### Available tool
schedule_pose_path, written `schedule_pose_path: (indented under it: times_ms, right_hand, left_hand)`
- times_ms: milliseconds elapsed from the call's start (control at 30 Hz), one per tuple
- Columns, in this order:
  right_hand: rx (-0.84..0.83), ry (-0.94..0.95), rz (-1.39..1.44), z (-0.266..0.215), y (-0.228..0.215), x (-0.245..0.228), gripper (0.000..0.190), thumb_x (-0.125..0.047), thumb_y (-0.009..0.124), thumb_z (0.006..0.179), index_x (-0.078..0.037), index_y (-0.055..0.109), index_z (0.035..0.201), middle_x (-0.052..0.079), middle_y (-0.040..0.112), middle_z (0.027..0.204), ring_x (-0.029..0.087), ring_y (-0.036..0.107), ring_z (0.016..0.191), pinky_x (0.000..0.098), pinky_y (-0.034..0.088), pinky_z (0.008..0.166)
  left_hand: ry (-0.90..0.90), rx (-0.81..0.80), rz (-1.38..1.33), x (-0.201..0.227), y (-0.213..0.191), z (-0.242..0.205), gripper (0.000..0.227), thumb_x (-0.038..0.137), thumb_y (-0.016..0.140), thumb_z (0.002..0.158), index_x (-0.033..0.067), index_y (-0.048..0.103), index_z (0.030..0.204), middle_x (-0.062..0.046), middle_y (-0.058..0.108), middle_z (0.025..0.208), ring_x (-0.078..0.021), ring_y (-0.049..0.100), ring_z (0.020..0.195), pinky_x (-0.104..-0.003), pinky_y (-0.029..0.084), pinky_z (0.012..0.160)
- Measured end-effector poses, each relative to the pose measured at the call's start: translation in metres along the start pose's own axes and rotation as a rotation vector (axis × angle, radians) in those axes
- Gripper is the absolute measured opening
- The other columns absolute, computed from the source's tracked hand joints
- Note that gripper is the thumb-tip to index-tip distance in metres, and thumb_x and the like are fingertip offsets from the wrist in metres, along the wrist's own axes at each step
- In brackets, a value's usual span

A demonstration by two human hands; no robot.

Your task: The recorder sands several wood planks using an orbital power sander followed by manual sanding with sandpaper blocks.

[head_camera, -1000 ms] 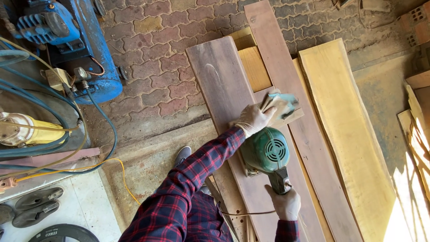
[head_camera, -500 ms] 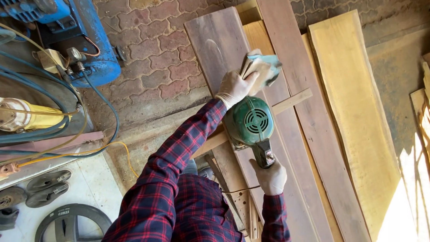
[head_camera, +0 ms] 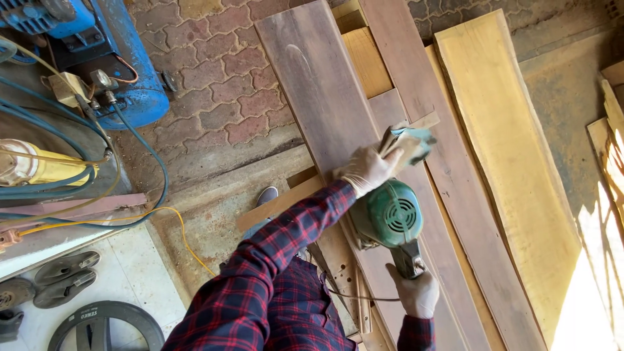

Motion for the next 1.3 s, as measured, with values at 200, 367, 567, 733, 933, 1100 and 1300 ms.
schedule_pose_path:
  times_ms: [200,367,567,733,933,1100,1300]
  right_hand:
    - [0.101,0.026,0.164,-0.014,0.001,0.063,0.053,-0.043,0.090,0.067,-0.006,0.080,0.103,0.014,0.080,0.086,0.029,0.078,0.078,0.0423,0.060,0.074]
    - [0.126,0.086,0.216,-0.016,-0.004,0.093,0.051,-0.038,0.091,0.067,-0.005,0.080,0.104,0.014,0.081,0.088,0.028,0.078,0.080,0.0416,0.059,0.075]
    - [0.125,0.097,0.288,-0.013,-0.010,0.102,0.050,-0.033,0.092,0.067,-0.002,0.079,0.104,0.014,0.081,0.089,0.025,0.078,0.079,0.0392,0.059,0.075]
    - [0.139,0.078,0.394,-0.003,-0.012,0.086,0.051,-0.029,0.092,0.067,0.001,0.078,0.105,0.013,0.081,0.088,0.023,0.075,0.077,0.0379,0.058,0.074]
    - [0.119,0.028,0.364,0.029,-0.020,0.053,0.050,-0.031,0.092,0.067,0.001,0.078,0.102,0.014,0.081,0.086,0.024,0.075,0.074,0.0386,0.059,0.073]
    - [0.097,-0.036,0.263,0.062,-0.032,0.013,0.051,-0.036,0.092,0.065,-0.001,0.077,0.100,0.015,0.079,0.082,0.027,0.075,0.072,0.0402,0.059,0.071]
    - [0.067,-0.097,0.200,0.093,-0.040,-0.038,0.049,-0.038,0.092,0.068,-0.001,0.078,0.096,0.016,0.077,0.077,0.028,0.075,0.070,0.0421,0.058,0.070]
  left_hand:
    - [0.057,-0.108,0.019,0.035,0.062,-0.021,0.042,0.047,0.055,0.100,0.0089,0.073,0.093,-0.008,0.073,0.070,-0.0221,0.072,0.061,-0.039,0.060,0.058]
    - [0.046,-0.188,0.060,0.056,0.101,-0.025,0.045,0.049,0.056,0.098,0.0081,0.075,0.099,-0.013,0.075,0.075,-0.0285,0.075,0.070,-0.042,0.062,0.069]
    - [0.038,-0.283,0.054,0.056,0.131,-0.014,0.047,0.051,0.055,0.098,0.0087,0.075,0.106,-0.014,0.077,0.080,-0.0298,0.077,0.076,-0.043,0.062,0.075]
    - [-0.015,-0.326,0.050,0.059,0.126,0.007,0.047,0.052,0.055,0.096,0.0104,0.075,0.106,-0.012,0.077,0.079,-0.0279,0.077,0.074,-0.041,0.062,0.074]
    - [-0.031,-0.249,0.129,0.050,0.103,0.047,0.049,0.055,0.057,0.094,0.0101,0.078,0.094,-0.012,0.077,0.073,-0.0278,0.076,0.071,-0.041,0.062,0.071]
    - [-0.067,-0.243,0.166,0.030,0.083,0.091,0.055,0.056,0.056,0.098,0.0066,0.076,0.086,-0.009,0.074,0.069,-0.0233,0.074,0.063,-0.038,0.062,0.060]
    - [-0.020,-0.098,0.080,0.020,0.042,0.136,0.045,0.051,0.058,0.093,0.0098,0.075,0.093,-0.007,0.074,0.065,-0.0217,0.073,0.058,-0.037,0.061,0.059]
Point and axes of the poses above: each hand's wrist, its own z-axis towards the middle knuckle, its own y-axis out of the palm, x = y × z, the point moved 1 cm from there along z, towards the middle knuckle
